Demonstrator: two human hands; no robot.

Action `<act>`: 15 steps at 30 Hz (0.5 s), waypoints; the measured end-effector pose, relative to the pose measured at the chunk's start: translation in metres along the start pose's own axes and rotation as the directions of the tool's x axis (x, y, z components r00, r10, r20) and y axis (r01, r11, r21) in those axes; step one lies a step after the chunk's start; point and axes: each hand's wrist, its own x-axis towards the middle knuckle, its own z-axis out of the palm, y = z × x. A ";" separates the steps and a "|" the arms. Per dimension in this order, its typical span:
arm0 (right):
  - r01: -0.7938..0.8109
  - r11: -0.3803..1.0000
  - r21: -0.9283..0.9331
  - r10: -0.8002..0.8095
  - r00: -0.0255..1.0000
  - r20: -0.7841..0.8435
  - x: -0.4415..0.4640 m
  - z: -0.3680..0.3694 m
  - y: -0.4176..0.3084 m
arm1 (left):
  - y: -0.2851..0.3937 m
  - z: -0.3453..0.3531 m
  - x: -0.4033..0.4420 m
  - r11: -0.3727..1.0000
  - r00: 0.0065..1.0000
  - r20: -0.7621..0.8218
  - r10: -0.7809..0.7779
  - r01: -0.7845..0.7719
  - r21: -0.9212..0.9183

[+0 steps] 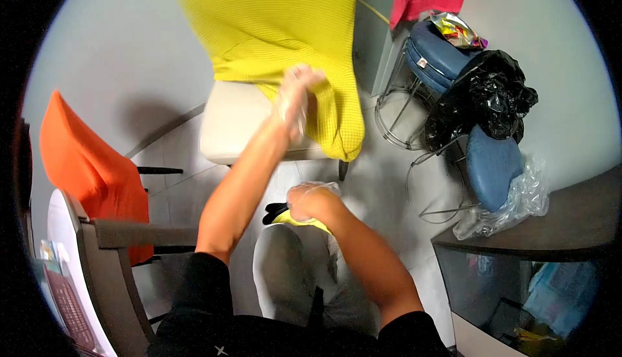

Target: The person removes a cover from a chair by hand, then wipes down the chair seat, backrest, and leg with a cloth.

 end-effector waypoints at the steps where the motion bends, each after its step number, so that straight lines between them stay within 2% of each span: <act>1: -0.045 0.997 0.055 0.046 0.999 -0.012 -0.008 -0.008 -0.005 | -0.023 0.009 -0.009 0.990 0.991 0.039 -0.130 0.132 -0.053; 2: -0.076 0.996 0.050 0.069 0.989 0.130 -0.002 -0.013 -0.007 | -0.062 0.011 -0.005 0.996 0.991 0.095 -0.091 0.089 0.025; 3: -0.019 0.980 0.200 0.020 1.000 -0.003 0.002 -0.002 0.001 | -0.082 0.015 -0.006 0.981 0.971 0.184 -0.154 0.127 0.149; 4: 0.058 0.941 0.335 -0.011 0.990 -0.140 0.011 0.014 0.010 | -0.088 0.034 -0.006 0.968 0.964 0.108 -0.244 0.237 0.077; 5: -0.027 0.950 0.312 0.035 0.999 -0.020 0.030 0.021 0.014 | -0.091 0.046 0.009 0.956 0.949 0.172 -0.266 0.282 -0.080; 6: -0.034 0.955 0.293 0.050 0.998 -0.049 0.041 0.029 0.016 | -0.087 0.055 0.033 0.916 0.933 0.234 -0.274 0.327 -0.234; 8: -0.030 0.978 0.209 0.043 0.997 -0.057 0.034 0.016 0.015 | -0.012 0.081 0.066 0.855 0.938 0.323 0.127 0.062 -0.515; 9: -0.015 0.990 0.143 0.020 0.999 -0.035 0.020 -0.006 0.013 | 0.034 0.088 0.083 0.775 0.940 0.256 0.227 -0.015 -0.632; 10: 0.077 0.993 0.089 -0.077 0.997 0.003 0.044 0.013 0.022 | 0.075 0.089 0.094 0.674 0.934 0.176 0.310 -0.085 -0.734; 12: 0.166 0.966 0.200 -0.135 0.978 -0.159 0.054 0.035 0.037 | 0.128 0.085 0.083 0.614 0.807 0.082 0.585 -0.374 -0.695; 13: 0.150 0.948 0.279 -0.100 0.978 -0.184 0.047 0.031 0.039 | 0.135 0.077 0.074 0.675 0.875 -0.016 0.484 -0.385 -0.630; 14: 0.141 0.925 0.353 -0.068 0.975 -0.212 0.038 0.026 0.042 | 0.131 0.067 0.076 0.752 0.891 -0.034 0.453 -0.402 -0.523; 15: 0.144 0.905 0.401 -0.036 0.963 -0.265 0.036 0.033 0.049 | 0.112 0.047 0.088 0.846 0.939 -0.020 0.343 -0.318 -0.428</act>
